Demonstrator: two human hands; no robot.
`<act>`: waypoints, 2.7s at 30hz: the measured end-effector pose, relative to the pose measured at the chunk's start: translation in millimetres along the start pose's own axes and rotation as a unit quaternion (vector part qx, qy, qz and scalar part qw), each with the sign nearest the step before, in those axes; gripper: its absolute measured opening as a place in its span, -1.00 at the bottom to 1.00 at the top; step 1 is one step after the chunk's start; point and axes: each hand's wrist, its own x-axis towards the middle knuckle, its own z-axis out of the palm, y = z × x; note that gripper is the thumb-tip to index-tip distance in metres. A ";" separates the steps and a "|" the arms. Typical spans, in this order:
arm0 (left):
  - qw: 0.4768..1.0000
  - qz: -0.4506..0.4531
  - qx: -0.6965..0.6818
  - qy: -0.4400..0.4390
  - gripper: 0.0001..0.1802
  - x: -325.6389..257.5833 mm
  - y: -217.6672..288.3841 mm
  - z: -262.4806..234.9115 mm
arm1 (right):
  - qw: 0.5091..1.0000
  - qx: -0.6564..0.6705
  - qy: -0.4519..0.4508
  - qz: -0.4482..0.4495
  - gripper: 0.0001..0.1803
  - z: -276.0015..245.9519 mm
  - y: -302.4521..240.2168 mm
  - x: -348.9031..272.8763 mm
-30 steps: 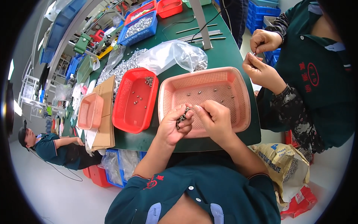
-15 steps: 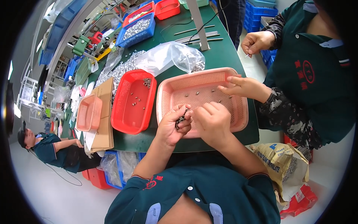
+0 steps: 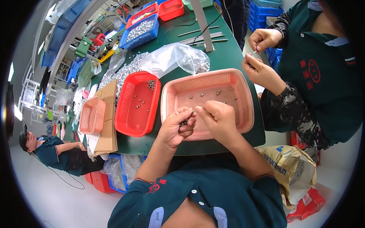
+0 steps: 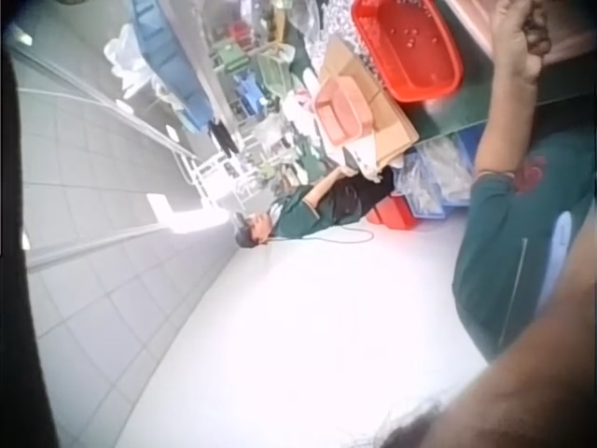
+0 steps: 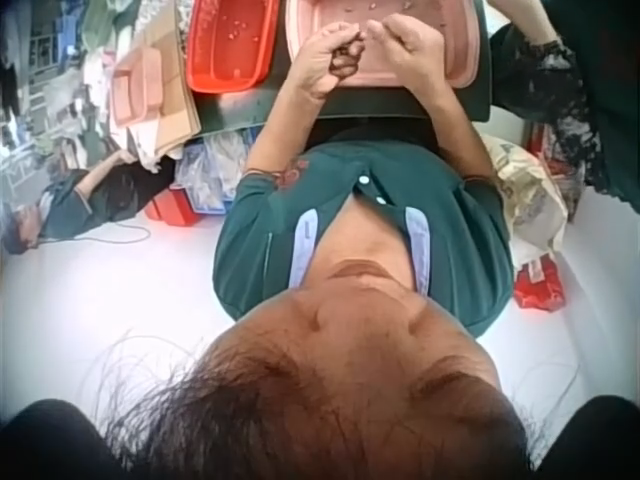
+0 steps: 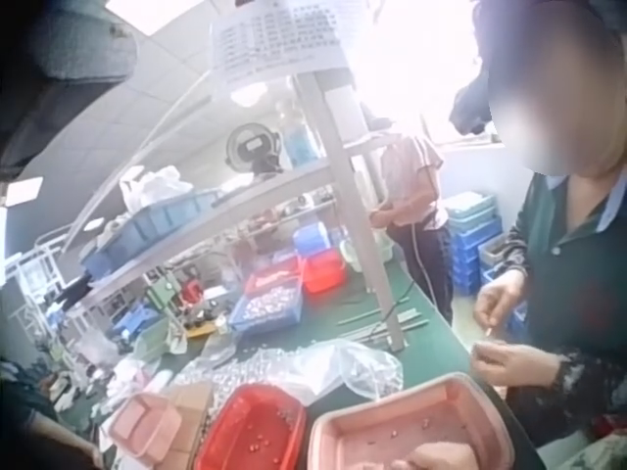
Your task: Sorting and inspecting small metal components on a factory assembly line.
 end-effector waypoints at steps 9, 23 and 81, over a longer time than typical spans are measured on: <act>0.999 -0.047 -0.020 -0.007 -0.83 -2.4 3.6 -0.8 | 0.994 -0.035 0.040 -0.093 -0.81 5.5 8.5 -1.1; 1.000 -0.021 -0.003 0.001 -0.87 -6.2 -0.6 1.7 | 0.998 0.057 0.015 0.026 -0.85 5.4 3.2 -5.7; 1.000 -0.011 -0.013 -0.006 -0.81 -0.2 -1.2 -0.1 | 0.992 0.118 0.031 0.030 -0.91 4.0 3.9 -5.4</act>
